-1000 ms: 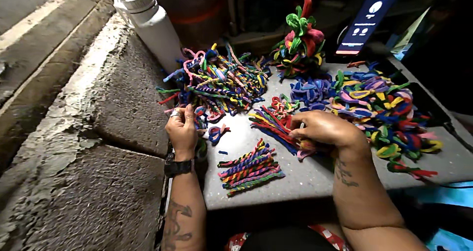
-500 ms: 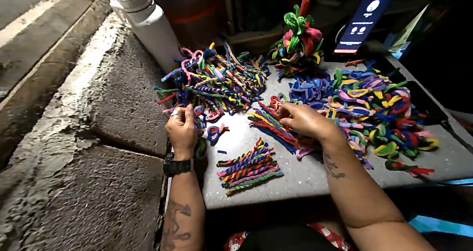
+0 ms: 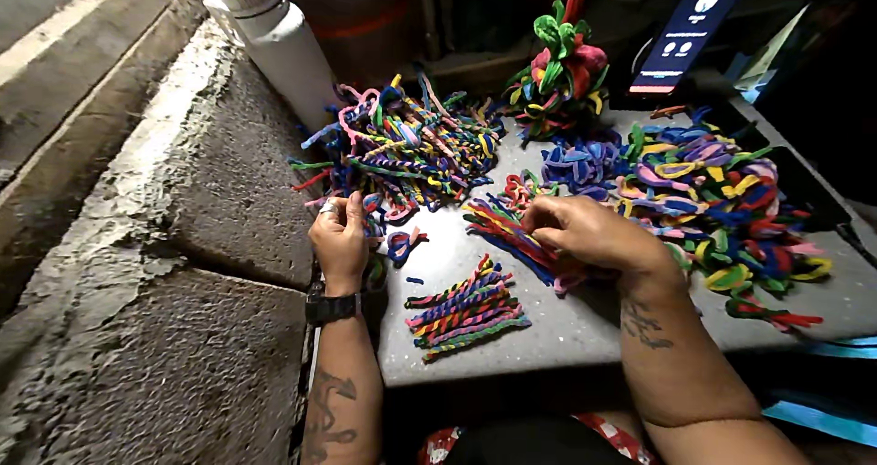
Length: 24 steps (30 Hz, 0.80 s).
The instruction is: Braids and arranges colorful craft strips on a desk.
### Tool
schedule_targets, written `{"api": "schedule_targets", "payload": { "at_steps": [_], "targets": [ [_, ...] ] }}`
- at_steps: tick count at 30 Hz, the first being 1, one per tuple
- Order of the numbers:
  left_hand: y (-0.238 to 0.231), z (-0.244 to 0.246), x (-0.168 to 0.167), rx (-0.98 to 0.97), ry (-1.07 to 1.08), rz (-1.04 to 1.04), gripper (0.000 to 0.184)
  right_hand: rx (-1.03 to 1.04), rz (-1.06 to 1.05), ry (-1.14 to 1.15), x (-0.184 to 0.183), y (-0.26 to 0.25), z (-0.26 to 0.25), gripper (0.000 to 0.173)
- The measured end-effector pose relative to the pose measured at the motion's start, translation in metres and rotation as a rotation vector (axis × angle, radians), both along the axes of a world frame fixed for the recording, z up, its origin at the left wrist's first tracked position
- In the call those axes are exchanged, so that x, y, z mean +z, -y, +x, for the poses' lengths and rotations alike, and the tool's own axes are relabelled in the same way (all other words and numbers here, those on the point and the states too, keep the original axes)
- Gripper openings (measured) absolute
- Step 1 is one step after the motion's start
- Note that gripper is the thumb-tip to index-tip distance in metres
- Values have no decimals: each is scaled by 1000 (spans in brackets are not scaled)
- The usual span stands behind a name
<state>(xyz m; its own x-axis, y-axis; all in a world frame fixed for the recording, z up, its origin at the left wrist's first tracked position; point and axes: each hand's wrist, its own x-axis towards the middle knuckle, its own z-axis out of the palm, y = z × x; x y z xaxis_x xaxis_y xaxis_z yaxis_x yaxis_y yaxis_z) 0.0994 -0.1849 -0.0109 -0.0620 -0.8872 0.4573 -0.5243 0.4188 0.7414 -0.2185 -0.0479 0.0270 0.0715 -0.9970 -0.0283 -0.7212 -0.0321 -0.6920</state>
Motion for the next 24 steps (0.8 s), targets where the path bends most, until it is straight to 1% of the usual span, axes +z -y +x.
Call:
{"api": "schedule_targets", "payload": {
  "at_steps": [3,5,7,9,11,12,15,17,19,24],
  "targets": [
    [1,0,0,13,23,6,38,37,79,-92,-5,4,6,11],
    [1,0,0,18,28,13,38,15,114,-110,-7,5,3,11],
    [1,0,0,15,26,11,38,-48,89,-100,-4,2,-5,13],
    [1,0,0,21,29,7,38,-151,25,-107,0,-1,-13,21],
    [0,0,0,22,32,12,39,-243,39,-117,-1,3,-17,24],
    [1,0,0,20,31,14,39,-253,63,-112,-3,5,-17,25],
    [2,1,-1,15,30,10,37,-153,168,-73,-10,10,-12,25],
    [1,1,0,21,24,15,37,-104,219,-86,-14,15,-7,25],
    [0,1,1,23,9,22,37,-116,211,-106,-17,19,-5,25],
    [1,5,4,32,12,8,40,-232,108,-127,-21,22,-12,26]
  ]
}}
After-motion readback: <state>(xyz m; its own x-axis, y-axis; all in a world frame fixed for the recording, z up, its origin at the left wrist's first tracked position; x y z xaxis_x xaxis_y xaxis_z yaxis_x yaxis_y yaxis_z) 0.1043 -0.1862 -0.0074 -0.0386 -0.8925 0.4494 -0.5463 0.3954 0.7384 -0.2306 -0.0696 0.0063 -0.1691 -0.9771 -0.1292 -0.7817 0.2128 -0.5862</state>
